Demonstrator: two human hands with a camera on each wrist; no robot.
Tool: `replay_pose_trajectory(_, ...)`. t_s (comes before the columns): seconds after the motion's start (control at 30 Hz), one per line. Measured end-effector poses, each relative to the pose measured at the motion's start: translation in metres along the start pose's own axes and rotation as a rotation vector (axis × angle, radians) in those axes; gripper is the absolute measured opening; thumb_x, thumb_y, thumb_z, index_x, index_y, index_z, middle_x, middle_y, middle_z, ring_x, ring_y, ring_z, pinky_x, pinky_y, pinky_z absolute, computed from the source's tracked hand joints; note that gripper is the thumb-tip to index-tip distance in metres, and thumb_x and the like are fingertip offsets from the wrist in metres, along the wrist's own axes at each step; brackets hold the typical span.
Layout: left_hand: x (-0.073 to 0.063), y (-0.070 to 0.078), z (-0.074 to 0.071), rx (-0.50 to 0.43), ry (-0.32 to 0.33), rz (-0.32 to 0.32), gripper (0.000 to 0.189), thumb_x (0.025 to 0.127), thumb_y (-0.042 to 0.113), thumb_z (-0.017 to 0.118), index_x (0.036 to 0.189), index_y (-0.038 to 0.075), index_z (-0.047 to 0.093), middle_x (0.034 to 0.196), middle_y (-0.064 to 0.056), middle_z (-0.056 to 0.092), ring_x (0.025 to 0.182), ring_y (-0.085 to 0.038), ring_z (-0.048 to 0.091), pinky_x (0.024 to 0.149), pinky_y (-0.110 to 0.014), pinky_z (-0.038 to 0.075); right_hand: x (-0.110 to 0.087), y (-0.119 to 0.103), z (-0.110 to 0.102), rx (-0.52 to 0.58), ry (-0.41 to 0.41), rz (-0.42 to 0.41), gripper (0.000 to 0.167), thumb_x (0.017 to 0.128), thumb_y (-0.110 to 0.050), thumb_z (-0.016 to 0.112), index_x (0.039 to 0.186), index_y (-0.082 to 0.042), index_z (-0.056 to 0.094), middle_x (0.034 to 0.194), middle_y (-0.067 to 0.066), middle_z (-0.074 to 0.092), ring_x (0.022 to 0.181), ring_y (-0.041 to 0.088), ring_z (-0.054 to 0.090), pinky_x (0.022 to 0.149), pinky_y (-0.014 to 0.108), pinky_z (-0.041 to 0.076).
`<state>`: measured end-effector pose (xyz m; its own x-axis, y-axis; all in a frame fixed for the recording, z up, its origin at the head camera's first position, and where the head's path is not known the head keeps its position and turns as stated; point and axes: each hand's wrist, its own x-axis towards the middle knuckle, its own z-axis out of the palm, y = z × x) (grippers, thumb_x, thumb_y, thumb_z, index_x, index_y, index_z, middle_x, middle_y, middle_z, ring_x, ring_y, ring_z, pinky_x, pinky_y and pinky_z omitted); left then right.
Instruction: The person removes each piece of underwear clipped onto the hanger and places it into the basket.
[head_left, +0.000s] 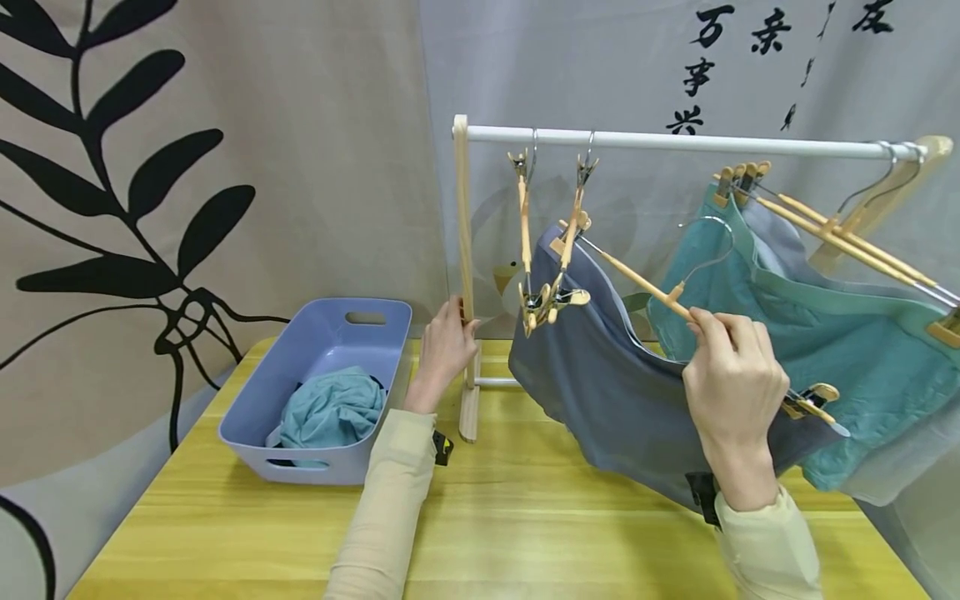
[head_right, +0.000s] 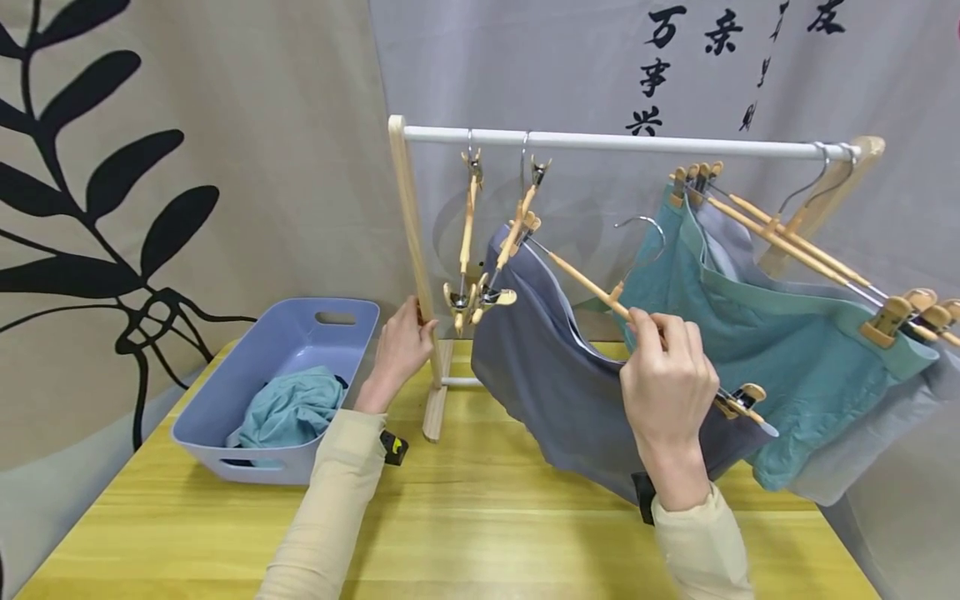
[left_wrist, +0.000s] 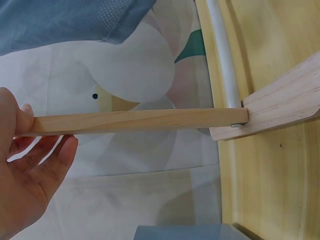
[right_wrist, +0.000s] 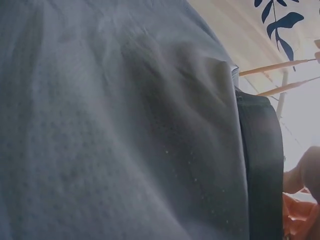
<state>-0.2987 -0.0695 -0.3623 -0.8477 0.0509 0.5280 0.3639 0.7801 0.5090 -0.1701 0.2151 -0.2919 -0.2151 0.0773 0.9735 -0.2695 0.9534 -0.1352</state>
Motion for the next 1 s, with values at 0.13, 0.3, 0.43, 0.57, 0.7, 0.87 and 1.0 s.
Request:
replay_pose_trajectory(0.13, 0.001, 0.0, 0.0, -0.002, 0.007, 0.002, 0.025, 0.093, 0.017, 0.058, 0.111, 0.002, 0.051, 0.094, -0.013, 0.06, 0.078, -0.036, 0.065, 0.064, -0.044, 0.053, -0.005, -0.003, 0.001, 0.005, 0.001, -0.002, 0.02, 0.095, -0.012, 0.056, 0.095, 0.0, 0.073, 0.081, 0.02, 0.064, 0.07, 0.038, 0.056, 0.051, 0.052, 0.043)
replay_pose_trajectory(0.3, 0.001, 0.0, 0.0, 0.001, 0.006, -0.005, 0.026, 0.094, 0.018, 0.057, 0.113, 0.003, 0.051, 0.095, -0.013, 0.061, 0.079, -0.037, 0.065, 0.065, -0.045, 0.053, -0.011, -0.005, 0.002, 0.015, -0.006, -0.023, 0.019, 0.094, -0.01, 0.057, 0.094, 0.0, 0.073, 0.081, 0.02, 0.064, 0.071, 0.037, 0.057, 0.049, 0.051, 0.043)
replay_pose_trajectory(0.43, 0.001, -0.001, 0.001, 0.005, 0.005, -0.005, 0.026, 0.094, 0.018, 0.057, 0.113, 0.003, 0.05, 0.096, -0.013, 0.061, 0.08, -0.037, 0.065, 0.066, -0.045, 0.053, -0.017, -0.007, 0.003, 0.023, 0.0, -0.051, 0.016, 0.092, -0.008, 0.06, 0.093, 0.0, 0.073, 0.08, 0.019, 0.064, 0.07, 0.037, 0.058, 0.047, 0.05, 0.043)
replay_pose_trajectory(0.57, 0.002, -0.001, 0.001, 0.002, 0.01, 0.003, 0.026, 0.093, 0.017, 0.058, 0.112, 0.002, 0.051, 0.096, -0.014, 0.061, 0.081, -0.037, 0.065, 0.067, -0.045, 0.054, -0.021, -0.01, 0.004, 0.039, 0.013, -0.077, 0.014, 0.09, -0.006, 0.061, 0.093, -0.001, 0.074, 0.079, 0.018, 0.065, 0.069, 0.036, 0.058, 0.045, 0.049, 0.042)
replay_pose_trajectory(0.7, 0.002, -0.001, 0.001, 0.004, 0.012, 0.0, 0.026, 0.093, 0.017, 0.058, 0.112, 0.001, 0.051, 0.096, -0.014, 0.061, 0.081, -0.038, 0.065, 0.067, -0.045, 0.054, -0.024, -0.011, 0.004, 0.058, 0.022, -0.112, 0.013, 0.089, -0.004, 0.061, 0.092, -0.001, 0.074, 0.078, 0.019, 0.064, 0.067, 0.036, 0.057, 0.044, 0.048, 0.041)
replay_pose_trajectory(0.87, 0.001, -0.001, 0.002, 0.0, 0.017, -0.01, 0.028, 0.093, 0.018, 0.059, 0.113, 0.001, 0.051, 0.099, -0.014, 0.062, 0.084, -0.038, 0.065, 0.07, -0.046, 0.054, -0.027, -0.013, 0.002, 0.099, 0.033, -0.148, 0.012, 0.085, 0.001, 0.063, 0.09, 0.0, 0.074, 0.077, 0.019, 0.064, 0.063, 0.036, 0.056, 0.045, 0.047, 0.041)
replay_pose_trajectory(1.0, 0.001, -0.002, 0.002, -0.025, 0.022, -0.028, 0.03, 0.093, 0.02, 0.059, 0.116, 0.002, 0.052, 0.104, -0.014, 0.064, 0.089, -0.036, 0.067, 0.074, -0.046, 0.054, -0.029, -0.014, 0.001, 0.133, 0.034, -0.168, 0.012, 0.081, 0.004, 0.066, 0.089, 0.0, 0.074, 0.076, 0.019, 0.064, 0.062, 0.036, 0.055, 0.046, 0.047, 0.041)
